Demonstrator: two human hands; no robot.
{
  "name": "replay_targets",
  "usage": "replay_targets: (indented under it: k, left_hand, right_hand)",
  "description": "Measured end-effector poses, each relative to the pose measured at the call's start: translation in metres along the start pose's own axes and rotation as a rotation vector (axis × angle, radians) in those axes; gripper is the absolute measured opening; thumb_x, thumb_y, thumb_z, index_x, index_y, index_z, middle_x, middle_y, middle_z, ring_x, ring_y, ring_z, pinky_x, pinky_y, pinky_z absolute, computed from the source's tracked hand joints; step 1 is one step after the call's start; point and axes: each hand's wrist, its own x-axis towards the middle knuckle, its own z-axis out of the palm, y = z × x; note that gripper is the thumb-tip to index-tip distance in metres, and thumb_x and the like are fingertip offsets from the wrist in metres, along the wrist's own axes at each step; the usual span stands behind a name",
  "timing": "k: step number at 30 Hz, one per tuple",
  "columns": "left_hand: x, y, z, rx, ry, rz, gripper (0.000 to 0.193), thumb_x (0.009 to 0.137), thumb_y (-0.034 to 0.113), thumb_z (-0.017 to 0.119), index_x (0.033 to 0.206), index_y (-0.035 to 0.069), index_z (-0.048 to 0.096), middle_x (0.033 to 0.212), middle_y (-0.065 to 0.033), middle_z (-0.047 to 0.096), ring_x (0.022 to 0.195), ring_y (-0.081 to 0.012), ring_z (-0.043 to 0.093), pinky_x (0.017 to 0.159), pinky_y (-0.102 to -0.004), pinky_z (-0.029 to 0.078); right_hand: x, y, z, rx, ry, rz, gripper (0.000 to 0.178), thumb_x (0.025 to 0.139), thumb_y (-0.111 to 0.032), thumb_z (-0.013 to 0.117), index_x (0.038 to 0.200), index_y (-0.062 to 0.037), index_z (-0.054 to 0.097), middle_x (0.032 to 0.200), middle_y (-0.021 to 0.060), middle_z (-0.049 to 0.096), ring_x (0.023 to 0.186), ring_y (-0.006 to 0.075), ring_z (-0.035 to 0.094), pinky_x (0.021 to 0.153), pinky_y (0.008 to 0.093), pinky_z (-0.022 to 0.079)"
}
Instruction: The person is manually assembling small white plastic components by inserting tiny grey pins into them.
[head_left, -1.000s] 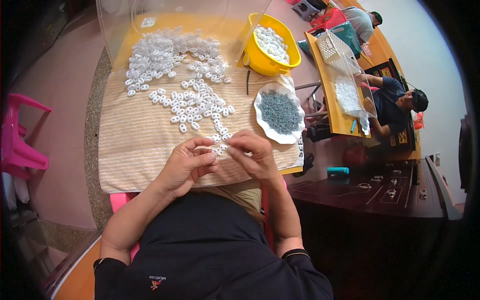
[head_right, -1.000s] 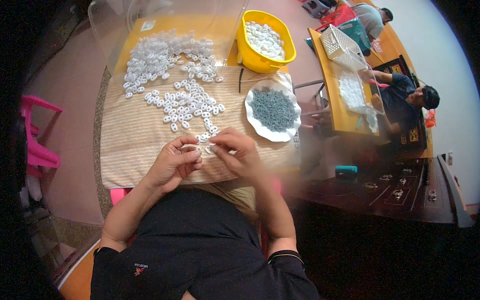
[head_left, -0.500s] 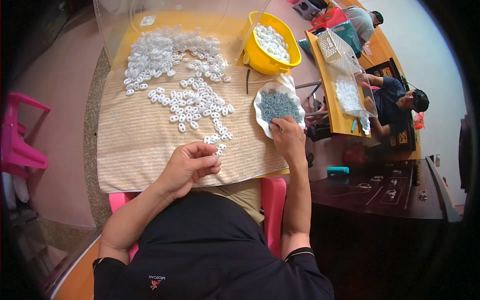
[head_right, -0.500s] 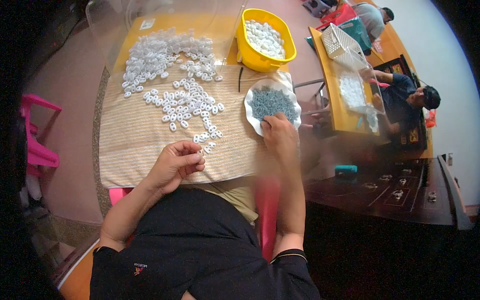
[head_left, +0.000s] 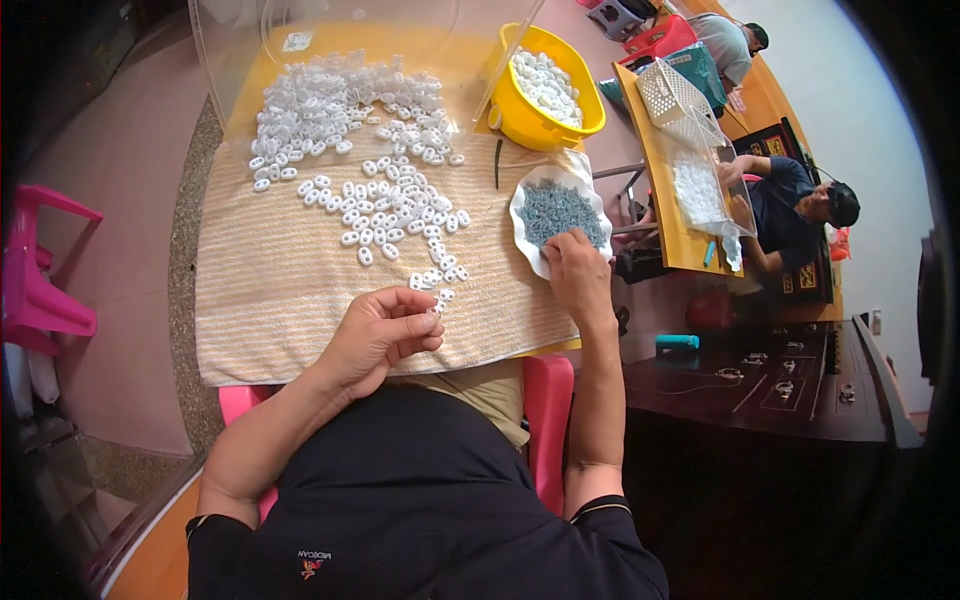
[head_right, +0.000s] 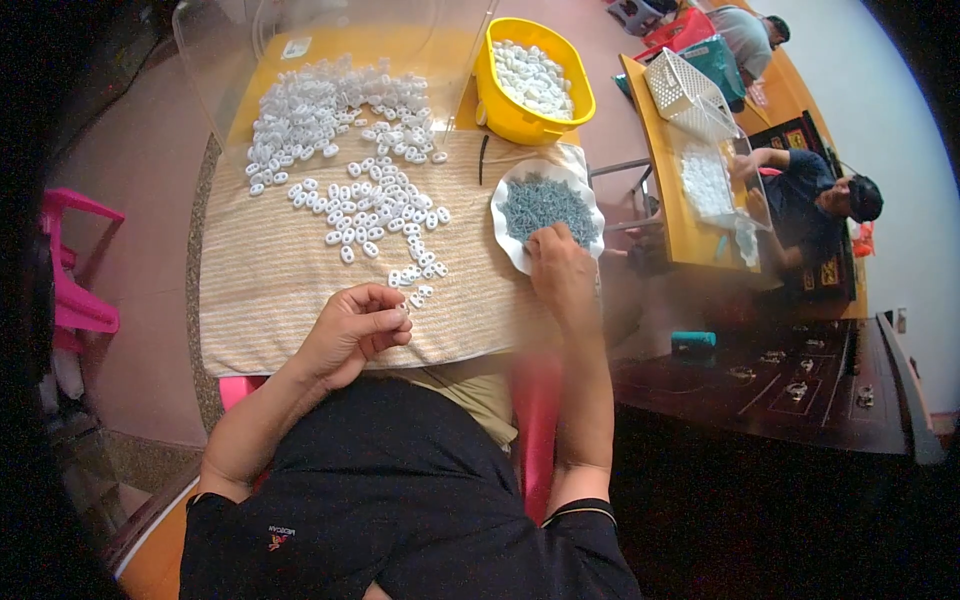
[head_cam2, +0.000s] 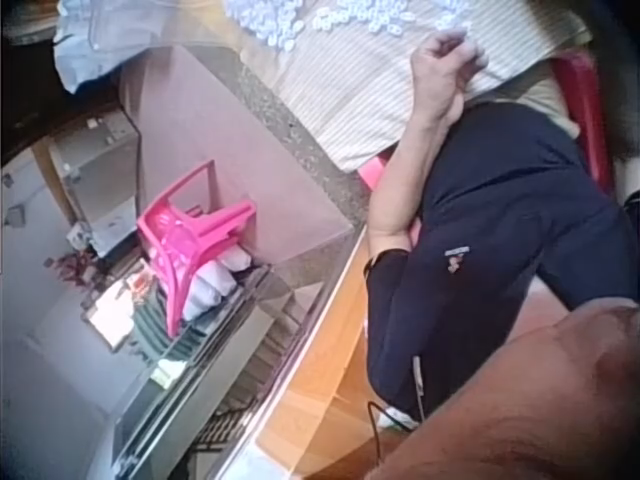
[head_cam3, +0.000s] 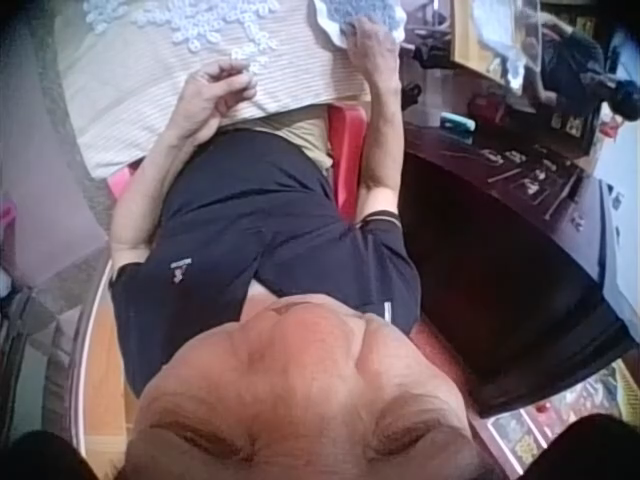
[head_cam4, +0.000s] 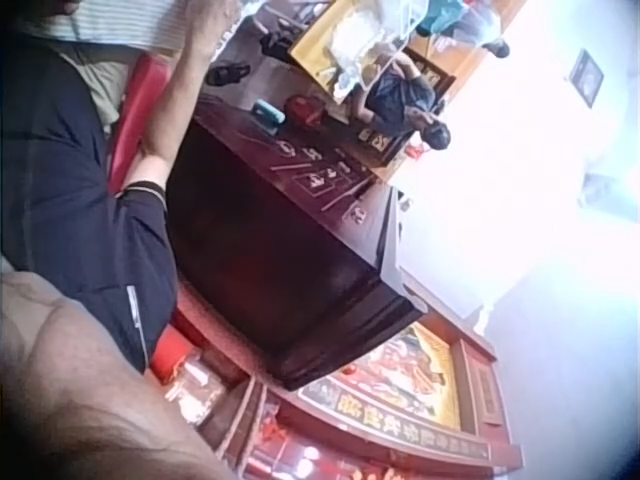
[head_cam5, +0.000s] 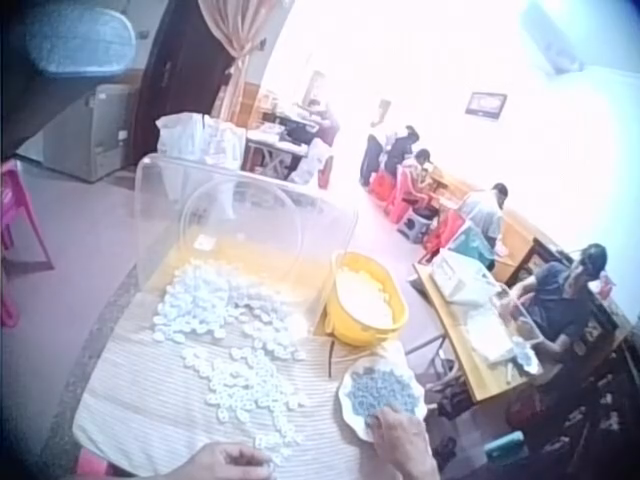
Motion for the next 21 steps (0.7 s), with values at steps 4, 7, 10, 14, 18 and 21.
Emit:
replay_targets:
  k: [4,7,10,14,18,21]
  left_hand:
    - [0.000,-0.001,-0.003,-0.002,-0.018,0.001,0.016,0.086,0.000,0.065,0.101,0.000,0.061,0.087,-0.0082,0.065,0.078,-0.0147,0.065,0.073,-0.0276,0.057]
    - [0.000,-0.001,-0.003,-0.001,-0.015,0.000,0.016,0.086,0.000,0.065,0.101,0.000,0.061,0.087,-0.0081,0.065,0.078,-0.0145,0.065,0.073,-0.0273,0.057]
    - [0.001,-0.001,-0.002,-0.003,-0.004,0.007,0.016,0.086,0.001,0.065,0.101,-0.001,0.061,0.087,-0.0080,0.065,0.078,-0.0144,0.065,0.073,-0.0270,0.057]
    - [0.001,0.000,0.000,-0.003,0.009,0.002,0.016,0.086,0.001,0.065,0.101,-0.001,0.061,0.087,-0.0079,0.065,0.078,-0.0144,0.065,0.073,-0.0269,0.057]
    - [0.000,-0.001,0.002,0.007,0.008,-0.003,0.015,0.085,0.000,0.065,0.099,0.000,0.061,0.085,-0.0077,0.065,0.077,-0.0147,0.065,0.072,-0.0274,0.058]
    - [0.002,-0.002,-0.002,0.000,0.011,-0.011,0.016,0.085,0.001,0.065,0.101,-0.001,0.061,0.086,-0.0078,0.065,0.077,-0.0142,0.065,0.073,-0.0270,0.058]
  right_hand:
    - [0.001,0.000,0.000,-0.001,-0.023,-0.016,0.011,0.089,-0.014,0.057,0.088,-0.0034,0.060,0.087,0.0143,0.058,0.080,0.0367,0.060,0.069,0.0445,0.047]
    - [0.001,0.002,0.000,-0.001,-0.039,-0.018,0.011,0.090,-0.014,0.056,0.088,-0.0036,0.058,0.088,0.0143,0.058,0.080,0.0367,0.060,0.069,0.0443,0.047]
    - [0.001,0.000,-0.002,0.017,-0.024,-0.021,0.011,0.089,-0.014,0.057,0.088,-0.0038,0.060,0.087,0.0137,0.059,0.080,0.0360,0.060,0.069,0.0435,0.047]
    - [0.000,-0.003,-0.008,0.070,-0.025,-0.022,0.011,0.086,-0.013,0.061,0.089,-0.0048,0.066,0.087,0.0128,0.060,0.079,0.0342,0.061,0.070,0.0410,0.048]
    - [-0.001,0.000,-0.012,0.113,-0.018,-0.028,0.011,0.084,-0.012,0.063,0.088,-0.0042,0.068,0.086,0.0126,0.062,0.080,0.0336,0.062,0.070,0.0400,0.048]
    - [0.004,0.000,-0.007,0.106,-0.048,-0.042,0.010,0.083,-0.012,0.063,0.087,-0.0035,0.068,0.085,0.0129,0.062,0.080,0.0337,0.062,0.070,0.0400,0.048]
